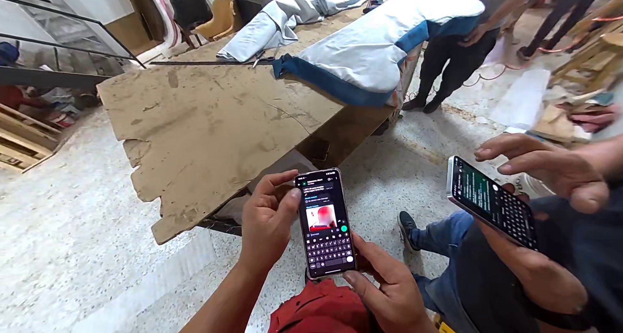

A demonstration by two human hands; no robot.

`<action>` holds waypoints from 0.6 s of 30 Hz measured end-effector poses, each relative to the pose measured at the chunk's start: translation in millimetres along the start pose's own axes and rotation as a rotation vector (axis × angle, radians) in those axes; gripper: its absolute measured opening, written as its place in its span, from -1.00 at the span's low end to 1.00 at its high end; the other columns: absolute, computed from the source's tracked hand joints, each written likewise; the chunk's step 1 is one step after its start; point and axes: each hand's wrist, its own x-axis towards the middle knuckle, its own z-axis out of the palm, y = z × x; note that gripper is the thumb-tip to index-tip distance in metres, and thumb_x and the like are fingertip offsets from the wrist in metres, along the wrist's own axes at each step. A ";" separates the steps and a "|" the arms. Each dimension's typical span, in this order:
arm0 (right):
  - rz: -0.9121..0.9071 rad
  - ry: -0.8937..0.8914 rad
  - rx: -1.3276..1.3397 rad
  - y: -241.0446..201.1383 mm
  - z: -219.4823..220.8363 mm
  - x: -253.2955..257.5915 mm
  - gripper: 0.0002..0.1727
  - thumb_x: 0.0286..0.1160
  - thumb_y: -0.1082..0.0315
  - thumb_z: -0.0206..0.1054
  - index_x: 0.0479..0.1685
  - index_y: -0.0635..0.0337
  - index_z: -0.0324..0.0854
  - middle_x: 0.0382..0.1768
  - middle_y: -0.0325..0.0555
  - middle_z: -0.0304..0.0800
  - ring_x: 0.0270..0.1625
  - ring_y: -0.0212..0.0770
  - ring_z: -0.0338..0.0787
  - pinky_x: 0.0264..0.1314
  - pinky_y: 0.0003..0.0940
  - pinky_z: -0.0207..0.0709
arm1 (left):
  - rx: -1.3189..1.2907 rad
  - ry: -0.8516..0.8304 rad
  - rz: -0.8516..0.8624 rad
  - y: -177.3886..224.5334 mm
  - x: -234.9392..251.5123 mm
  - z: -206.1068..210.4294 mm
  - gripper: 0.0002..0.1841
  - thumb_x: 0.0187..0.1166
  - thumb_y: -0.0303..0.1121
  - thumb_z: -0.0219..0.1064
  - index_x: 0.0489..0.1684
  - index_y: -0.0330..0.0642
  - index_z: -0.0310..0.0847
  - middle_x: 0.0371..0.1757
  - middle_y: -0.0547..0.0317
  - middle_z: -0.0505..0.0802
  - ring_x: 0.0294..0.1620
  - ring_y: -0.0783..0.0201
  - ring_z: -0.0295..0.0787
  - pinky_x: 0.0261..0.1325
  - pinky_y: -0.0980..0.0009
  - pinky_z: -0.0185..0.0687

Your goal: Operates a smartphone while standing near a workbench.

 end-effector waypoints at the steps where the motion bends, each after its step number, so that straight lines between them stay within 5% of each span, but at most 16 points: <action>1: 0.002 0.006 0.011 -0.4 -0.1 0.3 -0.38 0.56 0.43 0.43 0.63 0.39 0.45 0.34 0.10 0.76 0.19 -0.08 0.88 0.25 -0.16 0.86 | 0.008 -0.068 0.002 -1.3 -0.9 -1.6 -0.51 0.58 -0.34 0.37 0.52 -0.10 0.50 0.04 0.01 0.90 -0.10 0.14 0.91 -0.07 0.26 0.90; 4: 0.016 0.023 0.039 -0.4 -1.4 0.5 -0.38 0.57 0.43 0.42 0.63 0.40 0.44 0.33 0.13 0.76 0.19 -0.06 0.88 0.26 -0.13 0.85 | 0.111 -0.207 -0.006 -5.3 -2.6 -1.7 -0.15 0.38 -0.35 0.54 0.78 0.09 0.23 0.33 0.08 0.78 0.11 0.07 0.87 0.10 0.13 0.92; 8: 0.039 0.015 0.054 1.6 -0.3 -0.7 -0.39 0.57 0.44 0.41 0.63 0.39 0.46 0.36 0.12 0.75 0.23 -0.05 0.87 0.28 -0.14 0.84 | 0.122 -0.091 0.005 -0.5 -1.8 1.1 -0.47 0.61 -0.35 0.39 0.59 -0.07 0.43 0.07 0.09 0.89 -0.08 0.18 0.91 -0.07 0.28 0.92; 13: 0.045 0.021 0.107 0.6 -1.6 1.6 -0.39 0.56 0.46 0.41 0.63 0.40 0.45 0.35 0.17 0.74 0.21 -0.02 0.87 0.27 -0.11 0.84 | 0.066 -0.189 0.019 -1.1 -1.7 -2.4 -0.24 0.43 -0.40 0.51 0.72 0.02 0.29 0.25 0.00 0.81 0.02 0.04 0.89 0.00 0.16 0.94; 18: 0.055 0.014 0.142 -1.0 -1.6 1.7 -0.39 0.55 0.49 0.41 0.63 0.39 0.45 0.36 0.18 0.72 0.22 -0.01 0.85 0.28 -0.11 0.83 | 0.107 -0.145 0.004 2.3 -0.3 -2.4 -0.34 0.46 -0.41 0.45 0.65 -0.01 0.38 0.10 0.04 0.86 -0.11 0.11 0.89 -0.16 0.25 0.92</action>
